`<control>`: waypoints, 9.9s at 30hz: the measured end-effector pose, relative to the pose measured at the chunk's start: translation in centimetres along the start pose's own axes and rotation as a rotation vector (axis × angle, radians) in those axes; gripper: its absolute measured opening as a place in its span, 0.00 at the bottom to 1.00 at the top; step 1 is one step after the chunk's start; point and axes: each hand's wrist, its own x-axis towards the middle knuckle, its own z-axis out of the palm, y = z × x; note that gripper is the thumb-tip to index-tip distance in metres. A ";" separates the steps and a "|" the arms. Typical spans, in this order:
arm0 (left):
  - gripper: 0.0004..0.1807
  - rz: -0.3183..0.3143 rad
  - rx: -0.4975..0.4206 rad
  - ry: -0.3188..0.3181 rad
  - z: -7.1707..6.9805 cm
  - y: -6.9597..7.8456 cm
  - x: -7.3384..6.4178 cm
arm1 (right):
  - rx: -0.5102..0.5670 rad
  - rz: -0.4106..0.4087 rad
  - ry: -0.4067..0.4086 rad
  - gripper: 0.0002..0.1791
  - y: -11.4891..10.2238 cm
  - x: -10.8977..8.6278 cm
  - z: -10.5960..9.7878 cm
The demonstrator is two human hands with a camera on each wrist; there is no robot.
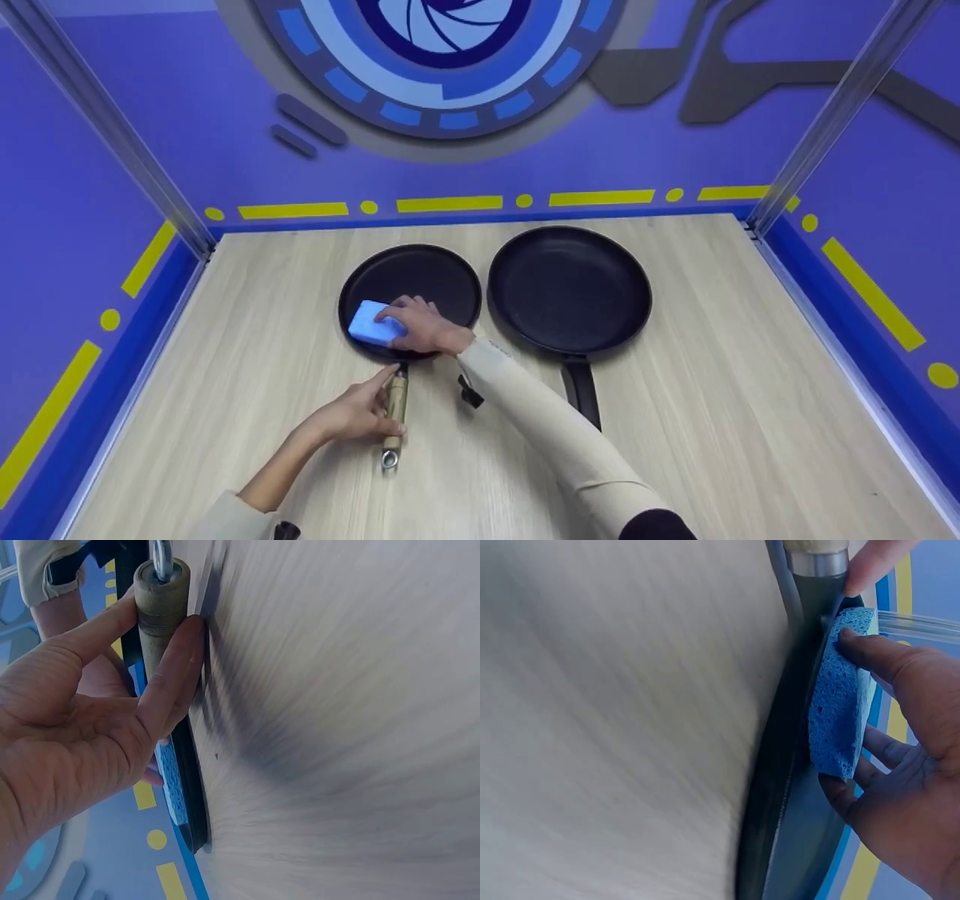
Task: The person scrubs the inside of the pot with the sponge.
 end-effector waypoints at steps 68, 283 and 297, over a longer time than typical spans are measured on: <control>0.56 -0.051 0.087 -0.058 -0.5 0.4 0.1 | -0.356 0.109 -0.030 0.33 3.0 -2.0 -4.1; 0.60 -0.147 0.075 -0.081 -0.1 1.0 0.4 | -0.349 -0.169 -0.135 0.29 0.8 -2.2 -2.3; 0.60 -0.139 0.071 -0.105 -0.2 1.2 0.6 | -0.242 -0.126 -0.164 0.29 3.3 1.4 -3.7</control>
